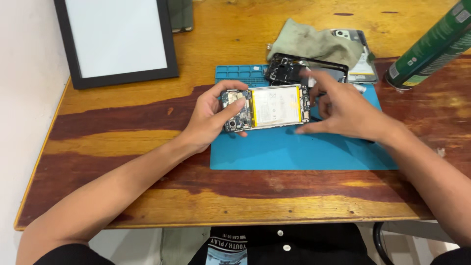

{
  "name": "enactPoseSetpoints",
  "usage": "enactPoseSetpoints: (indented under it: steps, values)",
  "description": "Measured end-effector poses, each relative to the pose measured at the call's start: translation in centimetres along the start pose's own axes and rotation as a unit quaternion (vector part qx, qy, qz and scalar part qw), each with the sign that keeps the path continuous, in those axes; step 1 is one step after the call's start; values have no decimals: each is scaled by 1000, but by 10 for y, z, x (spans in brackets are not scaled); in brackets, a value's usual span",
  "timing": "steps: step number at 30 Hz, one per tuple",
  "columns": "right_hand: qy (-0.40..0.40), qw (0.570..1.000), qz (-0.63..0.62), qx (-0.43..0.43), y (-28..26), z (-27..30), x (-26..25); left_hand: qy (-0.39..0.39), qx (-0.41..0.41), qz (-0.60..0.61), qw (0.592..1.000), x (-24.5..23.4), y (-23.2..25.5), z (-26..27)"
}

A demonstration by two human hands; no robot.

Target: The person cleans the internal components of a disassembled smartphone using a brush and then reattaches the back cover. The person uses a brush to clean the motherboard and battery area, then aligns and presses the back cover onto the phone chassis.

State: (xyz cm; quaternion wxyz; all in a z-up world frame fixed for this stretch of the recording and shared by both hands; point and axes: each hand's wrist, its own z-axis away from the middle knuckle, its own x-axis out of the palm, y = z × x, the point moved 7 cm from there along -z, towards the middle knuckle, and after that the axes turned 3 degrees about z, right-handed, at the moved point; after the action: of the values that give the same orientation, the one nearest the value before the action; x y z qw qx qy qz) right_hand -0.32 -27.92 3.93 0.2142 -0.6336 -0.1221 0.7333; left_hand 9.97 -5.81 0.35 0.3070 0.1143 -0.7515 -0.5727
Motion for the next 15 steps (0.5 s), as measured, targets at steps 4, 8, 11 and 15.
enactPoseSetpoints:
  steps: [4,8,11,15]
  values:
    - [-55,992,112,-22,1,3,-12,-10,-10,-26,1000,4,0,2]
    - [-65,987,135,-62,1,5,-11,-34,-95,-62,993,16,-10,12]
    - [-66,988,122,-71,-3,6,-11,-38,-142,-51,988,25,-12,19]
    - [-71,986,146,-37,-13,11,-17,-36,-172,-106,979,26,-8,21]
